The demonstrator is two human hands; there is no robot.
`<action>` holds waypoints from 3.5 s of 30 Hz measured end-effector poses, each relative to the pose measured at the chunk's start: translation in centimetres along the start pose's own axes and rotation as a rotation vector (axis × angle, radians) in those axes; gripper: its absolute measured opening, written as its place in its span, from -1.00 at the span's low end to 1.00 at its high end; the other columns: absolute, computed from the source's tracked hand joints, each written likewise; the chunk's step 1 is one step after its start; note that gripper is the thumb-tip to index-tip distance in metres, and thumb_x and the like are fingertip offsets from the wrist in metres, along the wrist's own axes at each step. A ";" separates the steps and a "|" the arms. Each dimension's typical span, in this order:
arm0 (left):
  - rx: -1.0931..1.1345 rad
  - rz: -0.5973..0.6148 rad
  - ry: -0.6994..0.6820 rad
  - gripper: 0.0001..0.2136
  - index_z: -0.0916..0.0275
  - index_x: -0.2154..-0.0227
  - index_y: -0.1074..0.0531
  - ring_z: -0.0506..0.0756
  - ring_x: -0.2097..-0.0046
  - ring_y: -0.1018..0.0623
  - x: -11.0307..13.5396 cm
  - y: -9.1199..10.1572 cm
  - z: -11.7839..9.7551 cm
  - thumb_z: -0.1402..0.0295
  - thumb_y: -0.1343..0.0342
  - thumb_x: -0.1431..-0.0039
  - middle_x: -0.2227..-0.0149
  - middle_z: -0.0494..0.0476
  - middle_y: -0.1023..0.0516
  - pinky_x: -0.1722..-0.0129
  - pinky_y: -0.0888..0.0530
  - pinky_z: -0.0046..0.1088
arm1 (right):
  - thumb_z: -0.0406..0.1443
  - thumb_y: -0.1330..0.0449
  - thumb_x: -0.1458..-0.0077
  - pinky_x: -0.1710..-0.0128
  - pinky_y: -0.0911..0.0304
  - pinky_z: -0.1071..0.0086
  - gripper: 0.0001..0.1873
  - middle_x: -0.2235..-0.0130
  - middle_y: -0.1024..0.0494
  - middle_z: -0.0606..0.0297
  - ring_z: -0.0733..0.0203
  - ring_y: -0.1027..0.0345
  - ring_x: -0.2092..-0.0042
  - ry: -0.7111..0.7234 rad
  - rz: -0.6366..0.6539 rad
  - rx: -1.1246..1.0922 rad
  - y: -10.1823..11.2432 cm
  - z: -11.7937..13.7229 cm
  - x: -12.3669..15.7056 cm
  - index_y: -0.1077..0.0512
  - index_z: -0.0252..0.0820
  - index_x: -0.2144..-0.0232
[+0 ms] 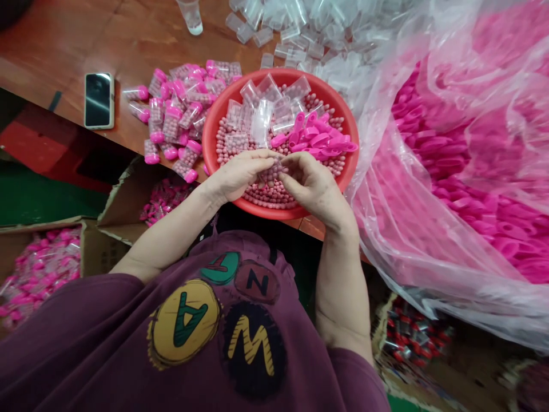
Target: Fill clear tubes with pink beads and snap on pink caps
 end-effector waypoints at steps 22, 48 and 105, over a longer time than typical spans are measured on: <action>0.021 -0.241 -0.147 -0.37 0.24 -0.13 -0.57 0.22 -0.10 -0.74 -1.3 4.0 -1.2 -0.24 0.09 -0.62 0.14 0.21 -0.70 0.07 -0.59 -0.30 | -0.22 -0.26 -0.39 0.00 -0.50 0.04 -0.62 -0.04 -0.77 -0.15 -0.32 -0.67 -0.06 -0.217 0.242 0.788 -6.7 -0.6 -2.1 -0.57 -0.25 -0.16; 0.342 -0.005 -0.032 -0.92 0.24 0.26 -0.59 -0.02 0.25 -0.57 -0.5 0.1 -0.3 0.47 -0.25 -0.41 0.25 0.05 -0.67 0.07 -0.50 -0.46 | -0.23 -0.17 -0.42 -0.18 -0.60 -0.11 -0.70 -0.04 -0.68 0.05 -0.13 -0.63 -0.08 0.217 -0.396 0.406 1.3 3.3 -0.7 -0.56 -0.02 -0.12; 0.358 0.059 -0.065 -0.82 0.22 -0.02 -0.73 0.05 0.08 -0.67 -0.6 0.1 1.2 0.32 -0.43 -0.42 0.08 0.14 -0.73 0.00 -0.56 -0.40 | -0.15 -0.26 -0.48 -0.10 -0.62 0.08 -0.74 0.07 -0.75 0.20 0.07 -0.67 0.01 0.244 -0.549 0.219 2.0 3.0 1.5 -0.73 -0.04 -0.02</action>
Point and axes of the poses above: each hand's wrist, its own x-axis away from the middle knuckle, its own y-axis out of the back of the hand, z = x × y, the point moved 10 cm from there along -x, towards the middle knuckle
